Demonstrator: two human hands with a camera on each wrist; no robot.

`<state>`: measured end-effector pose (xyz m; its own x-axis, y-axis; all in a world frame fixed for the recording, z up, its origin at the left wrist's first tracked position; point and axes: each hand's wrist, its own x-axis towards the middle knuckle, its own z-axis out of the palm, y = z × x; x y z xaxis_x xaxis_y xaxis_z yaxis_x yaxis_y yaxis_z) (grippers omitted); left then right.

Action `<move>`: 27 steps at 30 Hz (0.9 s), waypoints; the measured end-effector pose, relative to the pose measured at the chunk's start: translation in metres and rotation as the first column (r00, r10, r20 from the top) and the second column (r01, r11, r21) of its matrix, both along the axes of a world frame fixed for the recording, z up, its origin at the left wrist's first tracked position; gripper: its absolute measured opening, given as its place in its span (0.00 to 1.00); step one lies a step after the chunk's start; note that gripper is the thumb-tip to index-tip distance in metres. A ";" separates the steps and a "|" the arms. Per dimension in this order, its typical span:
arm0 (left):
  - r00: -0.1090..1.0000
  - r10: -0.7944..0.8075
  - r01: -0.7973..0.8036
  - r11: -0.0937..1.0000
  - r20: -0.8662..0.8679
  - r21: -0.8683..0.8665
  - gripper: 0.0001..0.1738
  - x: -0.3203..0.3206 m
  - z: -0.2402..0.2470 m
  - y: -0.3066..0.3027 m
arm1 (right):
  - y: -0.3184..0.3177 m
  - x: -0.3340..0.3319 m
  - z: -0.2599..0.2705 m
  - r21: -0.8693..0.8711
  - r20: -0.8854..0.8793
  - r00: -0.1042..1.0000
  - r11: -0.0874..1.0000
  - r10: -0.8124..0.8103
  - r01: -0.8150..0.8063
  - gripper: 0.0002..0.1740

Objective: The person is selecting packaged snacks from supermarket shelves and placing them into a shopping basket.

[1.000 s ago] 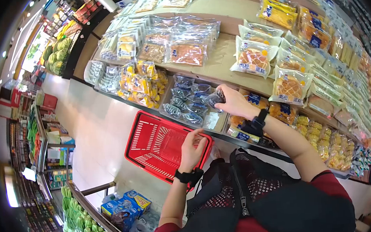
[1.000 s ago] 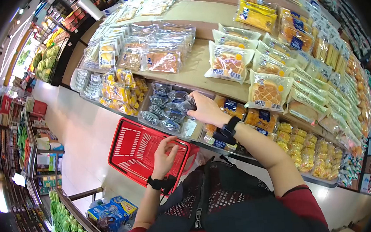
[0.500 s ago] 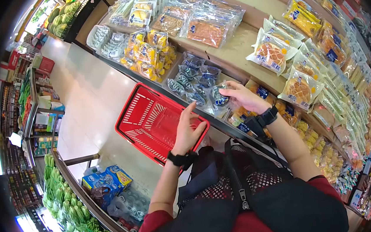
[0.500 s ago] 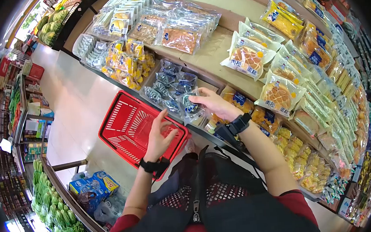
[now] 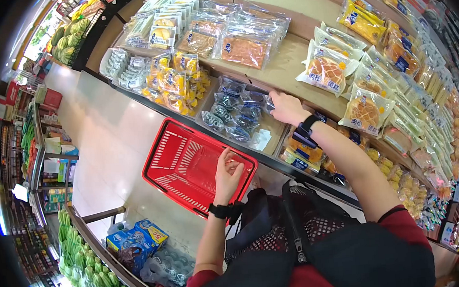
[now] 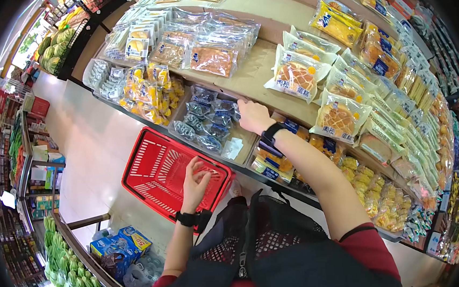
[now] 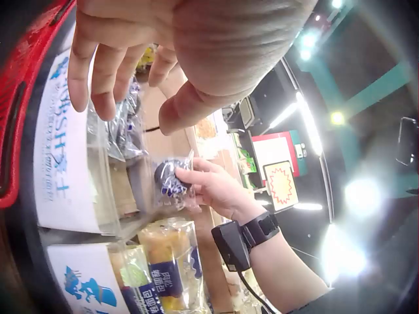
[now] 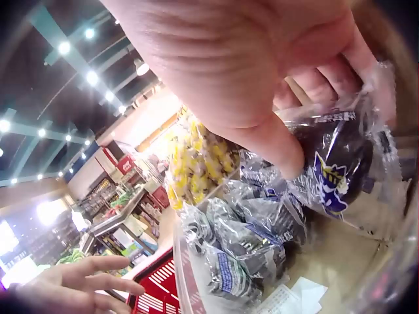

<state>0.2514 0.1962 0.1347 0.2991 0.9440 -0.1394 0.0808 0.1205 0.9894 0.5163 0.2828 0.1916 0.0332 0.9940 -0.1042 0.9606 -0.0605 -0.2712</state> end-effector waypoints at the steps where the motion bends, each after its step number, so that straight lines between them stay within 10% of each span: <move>1: 1.000 0.000 0.000 1.000 -0.001 0.004 0.34 -0.008 -0.003 -0.004 | 0.007 -0.003 -0.008 0.004 -0.001 1.000 1.000 0.000 0.000 0.19; 7: 0.987 0.154 -0.158 0.982 -0.045 -0.101 0.29 -0.036 -0.024 -0.021 | 0.033 -0.013 -0.048 -0.154 -0.036 0.999 0.988 -0.010 0.005 0.23; 11: 0.988 0.149 -0.152 0.983 -0.035 -0.101 0.28 -0.035 -0.025 -0.023 | 0.020 -0.010 -0.055 0.007 0.269 0.962 0.999 -0.045 0.045 0.16; 19: 0.998 0.028 -0.032 0.997 -0.054 -0.065 0.24 -0.008 -0.016 -0.011 | -0.086 0.001 0.045 0.222 -0.185 0.963 0.963 0.194 -0.151 0.17; 27: 0.987 -0.157 0.152 0.985 -0.046 -0.085 0.18 0.027 -0.020 -0.008 | -0.241 0.067 0.068 0.197 -0.542 0.769 0.839 -0.339 0.508 0.10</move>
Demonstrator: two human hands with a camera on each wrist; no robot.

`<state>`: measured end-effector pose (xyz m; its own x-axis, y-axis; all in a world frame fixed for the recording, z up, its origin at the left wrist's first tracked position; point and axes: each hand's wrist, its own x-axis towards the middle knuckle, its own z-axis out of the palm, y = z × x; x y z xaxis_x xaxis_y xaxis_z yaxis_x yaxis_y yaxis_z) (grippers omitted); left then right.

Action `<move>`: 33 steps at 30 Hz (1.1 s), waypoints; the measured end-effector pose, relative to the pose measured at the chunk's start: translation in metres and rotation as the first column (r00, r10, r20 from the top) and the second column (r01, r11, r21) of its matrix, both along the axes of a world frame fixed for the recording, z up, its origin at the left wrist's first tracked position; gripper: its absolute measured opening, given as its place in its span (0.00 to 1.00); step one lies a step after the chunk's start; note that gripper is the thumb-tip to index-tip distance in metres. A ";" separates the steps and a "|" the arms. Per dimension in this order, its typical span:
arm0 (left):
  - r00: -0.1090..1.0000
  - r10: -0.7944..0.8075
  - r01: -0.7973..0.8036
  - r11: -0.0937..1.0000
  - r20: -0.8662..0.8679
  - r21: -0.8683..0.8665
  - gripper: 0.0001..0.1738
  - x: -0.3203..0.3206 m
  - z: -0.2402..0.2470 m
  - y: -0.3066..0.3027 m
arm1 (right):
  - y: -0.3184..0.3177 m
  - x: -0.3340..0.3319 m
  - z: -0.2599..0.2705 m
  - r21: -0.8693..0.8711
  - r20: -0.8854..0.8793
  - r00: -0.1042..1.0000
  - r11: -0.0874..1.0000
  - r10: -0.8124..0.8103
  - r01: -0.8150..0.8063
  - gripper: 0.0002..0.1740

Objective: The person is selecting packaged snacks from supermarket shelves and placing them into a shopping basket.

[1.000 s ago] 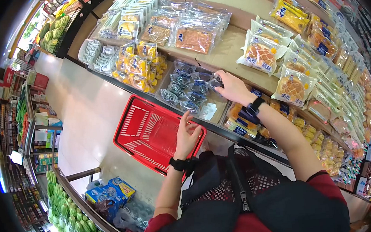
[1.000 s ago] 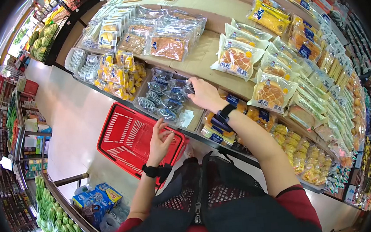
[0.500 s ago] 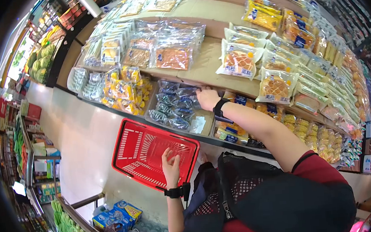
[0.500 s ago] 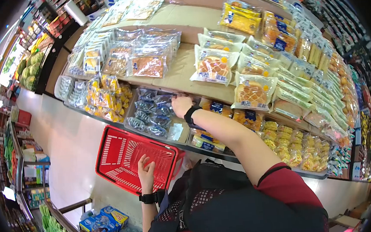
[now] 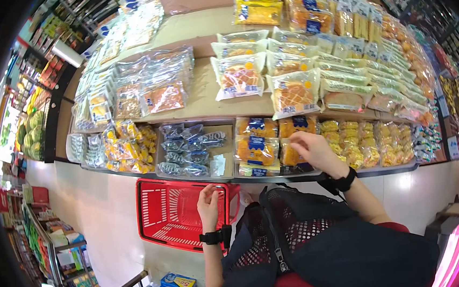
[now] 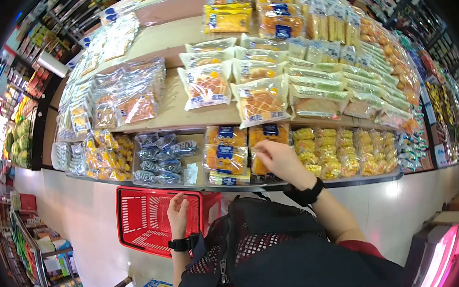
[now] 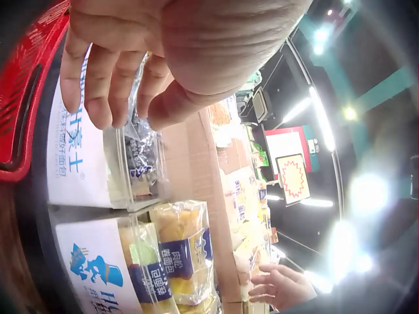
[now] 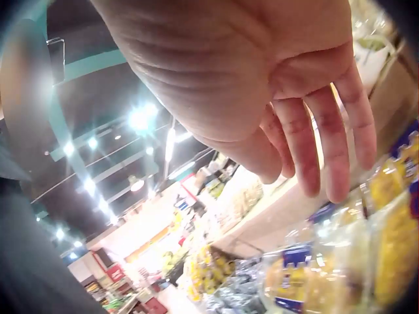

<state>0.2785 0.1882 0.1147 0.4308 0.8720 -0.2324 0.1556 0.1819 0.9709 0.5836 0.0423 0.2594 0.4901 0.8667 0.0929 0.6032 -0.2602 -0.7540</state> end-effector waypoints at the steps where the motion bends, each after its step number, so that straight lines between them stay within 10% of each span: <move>1: 0.999 -0.028 0.029 0.999 0.025 -0.026 0.17 0.006 -0.002 -0.001 | -0.015 0.007 -0.004 -0.024 -0.043 0.997 0.998 -0.061 0.060 0.09; 8: 0.989 -0.151 0.150 0.988 -0.004 -0.021 0.14 0.043 0.008 -0.013 | -0.070 0.028 -0.020 0.041 -0.233 0.952 0.976 -0.200 0.215 0.08; 12: 0.984 -0.177 0.177 0.984 -0.033 0.019 0.15 0.056 0.019 -0.029 | -0.067 0.044 -0.009 0.033 -0.112 0.968 0.973 -0.225 0.230 0.09; 14: 0.989 -0.149 0.149 0.989 -0.017 0.022 0.15 0.057 0.014 -0.038 | -0.055 0.062 -0.003 0.296 0.356 0.910 0.950 -0.212 0.105 0.12; 18: 0.996 -0.076 0.076 0.997 -0.038 0.008 0.14 0.052 0.016 -0.062 | -0.014 0.092 0.029 0.398 0.566 0.788 0.917 -0.244 -0.002 0.18; 33: 0.984 0.158 -0.154 0.987 -0.087 0.047 0.14 0.029 0.013 -0.124 | 0.059 0.131 0.028 0.197 0.704 0.710 0.964 -0.012 -0.179 0.09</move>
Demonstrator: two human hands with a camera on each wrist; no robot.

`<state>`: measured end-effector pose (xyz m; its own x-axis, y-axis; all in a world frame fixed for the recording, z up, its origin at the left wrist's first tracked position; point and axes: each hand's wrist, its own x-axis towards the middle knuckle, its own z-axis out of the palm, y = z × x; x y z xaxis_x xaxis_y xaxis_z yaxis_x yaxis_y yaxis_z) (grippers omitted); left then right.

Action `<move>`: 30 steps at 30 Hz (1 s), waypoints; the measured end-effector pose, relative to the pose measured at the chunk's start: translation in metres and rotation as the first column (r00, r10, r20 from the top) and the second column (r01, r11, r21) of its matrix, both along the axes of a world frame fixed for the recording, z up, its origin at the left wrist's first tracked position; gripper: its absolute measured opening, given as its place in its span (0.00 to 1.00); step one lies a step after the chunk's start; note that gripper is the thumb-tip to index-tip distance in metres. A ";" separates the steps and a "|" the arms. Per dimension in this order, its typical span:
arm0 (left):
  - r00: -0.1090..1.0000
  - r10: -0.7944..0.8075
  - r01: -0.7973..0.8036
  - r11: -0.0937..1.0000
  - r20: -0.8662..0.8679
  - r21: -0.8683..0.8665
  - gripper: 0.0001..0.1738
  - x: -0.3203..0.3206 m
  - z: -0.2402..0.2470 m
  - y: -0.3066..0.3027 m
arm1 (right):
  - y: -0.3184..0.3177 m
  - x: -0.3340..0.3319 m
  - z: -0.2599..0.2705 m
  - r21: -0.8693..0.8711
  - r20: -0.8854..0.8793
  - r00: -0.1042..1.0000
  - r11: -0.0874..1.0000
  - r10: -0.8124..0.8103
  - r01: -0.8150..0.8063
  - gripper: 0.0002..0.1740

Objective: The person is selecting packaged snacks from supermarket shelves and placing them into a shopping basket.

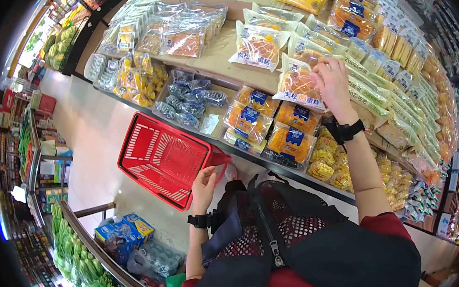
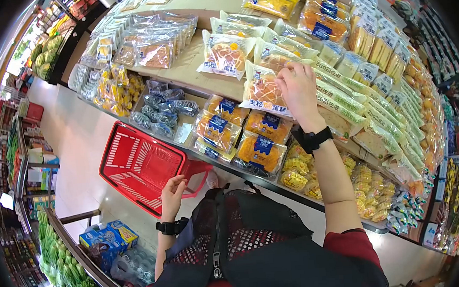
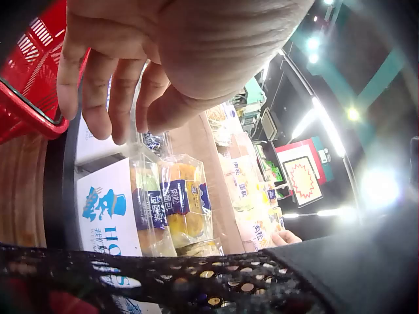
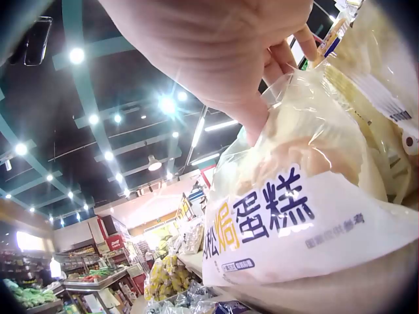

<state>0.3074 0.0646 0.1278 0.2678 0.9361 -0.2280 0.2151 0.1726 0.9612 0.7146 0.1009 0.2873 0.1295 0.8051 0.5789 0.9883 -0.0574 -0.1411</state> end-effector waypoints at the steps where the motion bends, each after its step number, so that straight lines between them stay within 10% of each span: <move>1: 1.000 0.008 -0.008 1.000 0.001 -0.005 0.14 0.001 0.004 0.000 | -0.001 -0.001 0.004 0.036 0.011 0.999 0.998 0.048 -0.048 0.07; 7: 0.993 -0.104 0.105 0.994 0.057 -0.015 0.15 0.008 0.038 0.024 | -0.020 -0.054 0.033 0.086 -0.270 0.928 0.966 0.256 -0.242 0.05; 11: 0.907 -0.265 0.281 0.960 0.326 0.000 0.24 0.011 0.063 0.057 | -0.016 -0.100 0.013 0.085 -0.704 0.644 0.936 0.298 -0.340 0.06; 13: 0.827 -0.306 0.371 0.927 0.471 -0.049 0.32 0.008 0.086 0.071 | -0.011 -0.132 0.000 -0.021 -0.942 0.305 0.888 0.136 -0.460 0.07; 17: 0.798 -0.353 0.446 0.891 0.489 -0.084 0.35 -0.007 0.098 0.091 | 0.010 -0.190 -0.034 -0.035 -0.899 0.381 0.833 0.215 -0.552 0.07; 30: 0.758 0.499 -0.235 0.810 0.420 -0.538 0.20 -0.183 -0.138 0.142 | 0.055 -0.229 -0.053 -0.313 -0.924 0.361 0.794 -0.127 -0.522 0.10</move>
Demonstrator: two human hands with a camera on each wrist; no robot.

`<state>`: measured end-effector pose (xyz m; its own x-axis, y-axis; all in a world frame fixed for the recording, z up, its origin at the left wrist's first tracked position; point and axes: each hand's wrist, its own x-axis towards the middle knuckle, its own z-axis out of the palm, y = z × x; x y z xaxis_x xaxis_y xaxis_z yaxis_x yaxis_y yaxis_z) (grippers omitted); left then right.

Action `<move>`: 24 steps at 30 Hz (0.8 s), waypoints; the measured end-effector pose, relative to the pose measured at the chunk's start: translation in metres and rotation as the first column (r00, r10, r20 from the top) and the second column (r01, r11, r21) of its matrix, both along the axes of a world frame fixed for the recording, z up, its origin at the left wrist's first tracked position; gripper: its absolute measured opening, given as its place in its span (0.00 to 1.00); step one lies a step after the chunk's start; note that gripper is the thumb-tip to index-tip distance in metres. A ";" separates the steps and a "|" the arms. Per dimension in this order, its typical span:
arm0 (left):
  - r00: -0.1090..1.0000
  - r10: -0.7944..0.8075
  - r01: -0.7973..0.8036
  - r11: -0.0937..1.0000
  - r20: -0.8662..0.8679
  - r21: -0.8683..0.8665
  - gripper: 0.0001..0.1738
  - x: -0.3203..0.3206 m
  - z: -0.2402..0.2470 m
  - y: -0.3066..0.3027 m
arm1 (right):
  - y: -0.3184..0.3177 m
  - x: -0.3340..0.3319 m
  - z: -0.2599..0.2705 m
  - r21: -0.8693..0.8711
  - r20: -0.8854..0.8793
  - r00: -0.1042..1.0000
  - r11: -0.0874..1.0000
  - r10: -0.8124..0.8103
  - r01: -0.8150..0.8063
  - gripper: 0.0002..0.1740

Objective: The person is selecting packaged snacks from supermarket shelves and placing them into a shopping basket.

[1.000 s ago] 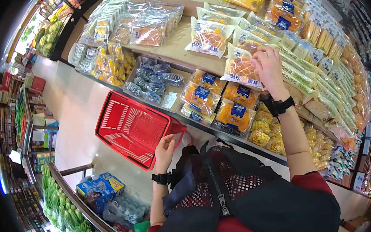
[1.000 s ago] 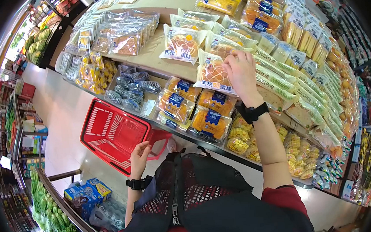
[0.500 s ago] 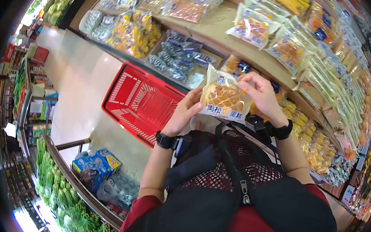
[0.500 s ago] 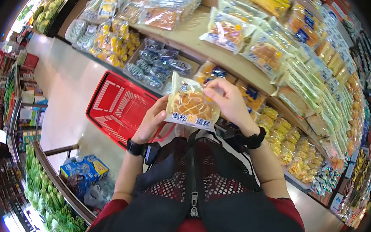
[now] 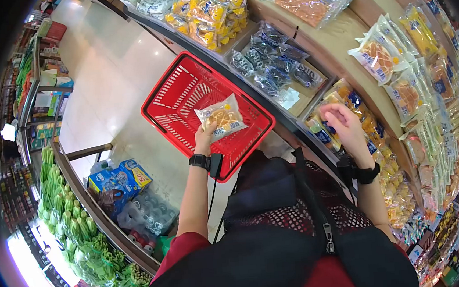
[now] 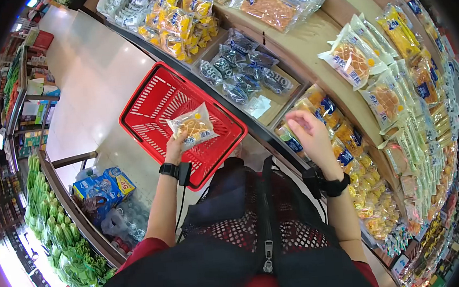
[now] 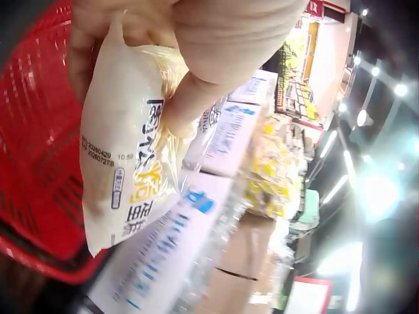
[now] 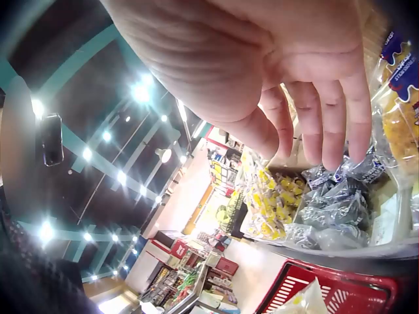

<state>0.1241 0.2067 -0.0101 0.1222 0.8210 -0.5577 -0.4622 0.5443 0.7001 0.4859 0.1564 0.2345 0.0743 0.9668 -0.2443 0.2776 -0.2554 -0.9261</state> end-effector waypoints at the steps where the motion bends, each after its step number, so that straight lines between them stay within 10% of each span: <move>1: 0.986 0.002 -0.003 1.000 -0.164 -0.010 0.20 -0.010 -0.032 0.005 | -0.001 -0.002 0.000 -0.008 0.004 1.000 1.000 -0.005 0.005 0.10; 7: 0.779 -0.317 0.264 0.948 -0.541 -0.175 0.24 -0.016 -0.161 0.031 | -0.014 -0.005 0.002 -0.133 0.097 0.985 0.979 -0.145 0.157 0.08; 9: 0.385 -0.520 0.489 0.815 -0.763 -0.309 0.27 -0.003 -0.169 0.037 | -0.020 -0.006 0.010 -0.152 0.119 0.973 0.965 -0.198 0.215 0.09; 14: 0.251 -0.595 0.657 0.683 -0.763 -0.317 0.28 0.020 -0.235 0.043 | -0.046 0.009 0.029 -0.143 0.207 0.918 0.918 -0.339 0.371 0.08; 19: 0.074 -0.583 0.665 0.634 -0.809 -0.395 0.30 0.044 -0.253 0.049 | -0.063 0.043 0.053 0.019 0.356 0.803 0.863 -0.477 0.504 0.08; 21: -0.177 -0.631 0.565 0.563 -0.755 -0.603 0.37 0.047 -0.268 0.052 | -0.062 0.060 0.063 0.136 0.437 0.725 0.836 -0.532 0.531 0.08; 24: -0.199 -0.592 0.528 0.606 -0.781 -0.595 0.34 0.050 -0.218 0.050 | -0.053 0.088 0.077 0.331 0.567 0.565 0.794 -0.599 0.510 0.10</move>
<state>0.1741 0.2568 -0.2283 -0.0510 0.7214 -0.6906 0.9575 0.2319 0.1716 0.5735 0.1031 0.3114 0.6938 0.6978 0.1779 0.6273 -0.4643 -0.6253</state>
